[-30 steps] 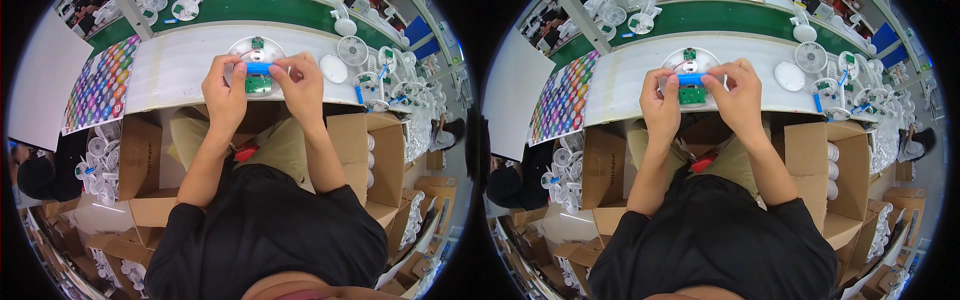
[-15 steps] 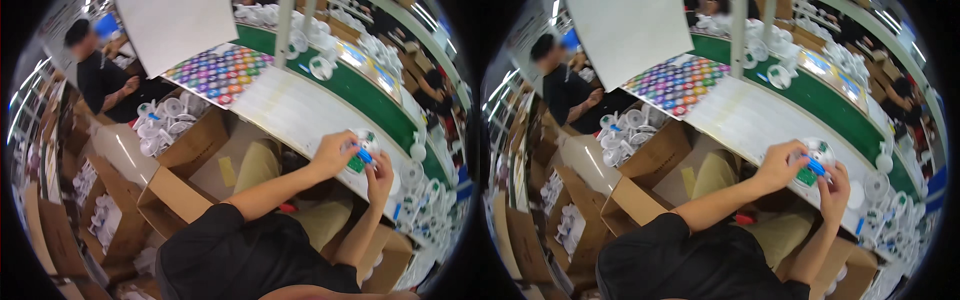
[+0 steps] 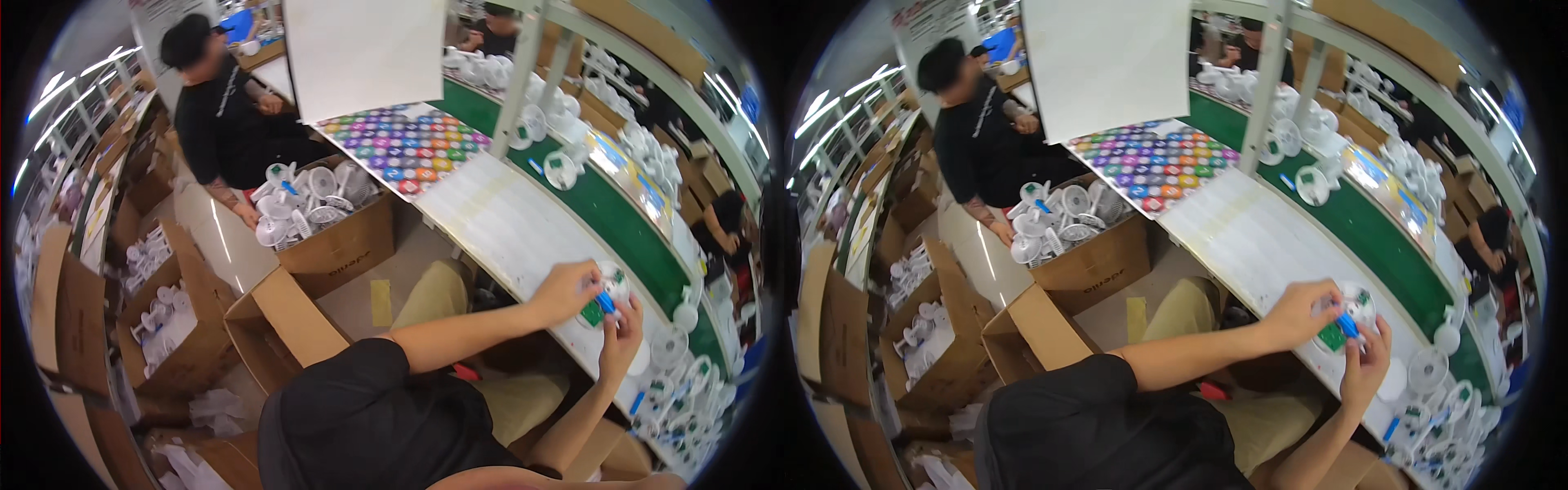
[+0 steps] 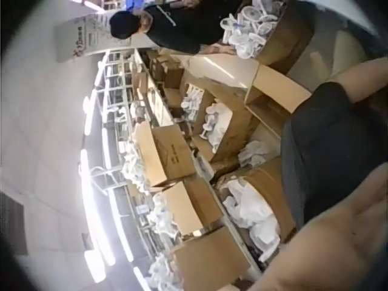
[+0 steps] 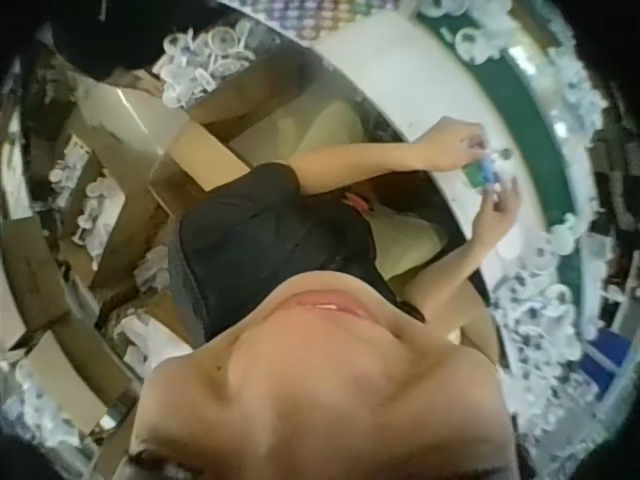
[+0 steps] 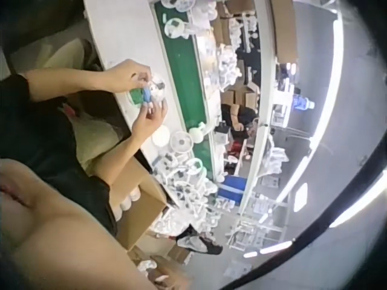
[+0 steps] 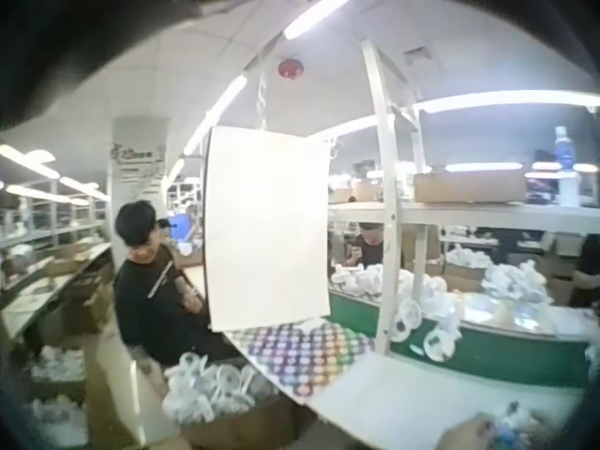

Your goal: Assembling the various components of small white portable fans on a production line.

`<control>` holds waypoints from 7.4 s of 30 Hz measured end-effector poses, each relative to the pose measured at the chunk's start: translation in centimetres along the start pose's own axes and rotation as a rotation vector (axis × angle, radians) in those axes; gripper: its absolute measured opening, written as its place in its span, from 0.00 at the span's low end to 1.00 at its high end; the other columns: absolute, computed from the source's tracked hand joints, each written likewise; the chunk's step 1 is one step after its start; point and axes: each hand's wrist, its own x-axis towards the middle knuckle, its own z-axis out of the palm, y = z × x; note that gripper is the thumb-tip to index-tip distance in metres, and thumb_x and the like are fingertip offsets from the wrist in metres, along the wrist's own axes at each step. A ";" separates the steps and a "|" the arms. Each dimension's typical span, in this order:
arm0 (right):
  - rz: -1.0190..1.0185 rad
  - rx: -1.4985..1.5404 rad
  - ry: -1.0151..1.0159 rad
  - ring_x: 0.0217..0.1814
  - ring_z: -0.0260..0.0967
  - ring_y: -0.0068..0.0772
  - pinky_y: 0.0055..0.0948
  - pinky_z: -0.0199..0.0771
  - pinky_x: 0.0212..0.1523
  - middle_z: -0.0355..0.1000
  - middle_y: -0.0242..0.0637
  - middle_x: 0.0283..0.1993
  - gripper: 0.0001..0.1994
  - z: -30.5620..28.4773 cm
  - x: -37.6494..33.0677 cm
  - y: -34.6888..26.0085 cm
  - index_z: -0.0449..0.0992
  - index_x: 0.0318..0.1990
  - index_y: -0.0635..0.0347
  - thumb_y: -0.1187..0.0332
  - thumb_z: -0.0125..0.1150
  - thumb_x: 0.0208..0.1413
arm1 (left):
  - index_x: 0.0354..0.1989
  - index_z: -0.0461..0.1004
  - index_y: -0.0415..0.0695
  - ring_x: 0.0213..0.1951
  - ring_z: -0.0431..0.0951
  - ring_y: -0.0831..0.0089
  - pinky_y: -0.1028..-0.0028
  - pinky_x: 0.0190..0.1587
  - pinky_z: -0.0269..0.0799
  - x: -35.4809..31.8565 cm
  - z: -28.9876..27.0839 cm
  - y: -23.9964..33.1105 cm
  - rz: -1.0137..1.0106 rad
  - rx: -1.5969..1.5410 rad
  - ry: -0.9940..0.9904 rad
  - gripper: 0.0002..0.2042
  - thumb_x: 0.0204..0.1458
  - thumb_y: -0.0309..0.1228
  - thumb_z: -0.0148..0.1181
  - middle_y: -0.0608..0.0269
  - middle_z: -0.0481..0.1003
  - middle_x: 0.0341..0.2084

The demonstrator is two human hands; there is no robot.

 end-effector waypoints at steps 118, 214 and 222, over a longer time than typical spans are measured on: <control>0.635 1.135 -0.496 0.71 0.50 0.35 0.31 0.51 0.67 0.52 0.44 0.71 0.30 10.1 -5.9 -2.9 0.55 0.70 0.61 0.71 0.53 0.61 | 0.31 0.66 0.44 0.22 0.66 0.72 0.75 0.33 0.64 -6.0 -4.5 -0.3 0.199 0.026 0.167 0.19 0.66 0.41 0.31 0.63 0.67 0.13; -0.028 0.524 -0.646 0.67 0.54 0.55 0.43 0.56 0.65 0.47 0.50 0.70 0.33 13.8 -5.8 -6.2 0.63 0.67 0.56 0.59 0.62 0.53 | 0.28 0.64 0.42 0.19 0.61 0.76 0.79 0.25 0.57 -5.0 -11.2 -0.4 0.351 -0.398 0.309 0.13 0.61 0.33 0.34 0.63 0.67 0.14; -0.059 0.264 -0.572 0.59 0.62 0.48 0.37 0.62 0.59 0.61 0.48 0.63 0.31 12.3 -5.2 -4.7 0.64 0.65 0.58 0.65 0.63 0.51 | 0.26 0.63 0.43 0.20 0.57 0.77 0.79 0.26 0.56 -5.2 -8.5 -1.4 0.041 -0.322 0.378 0.12 0.58 0.31 0.35 0.63 0.66 0.16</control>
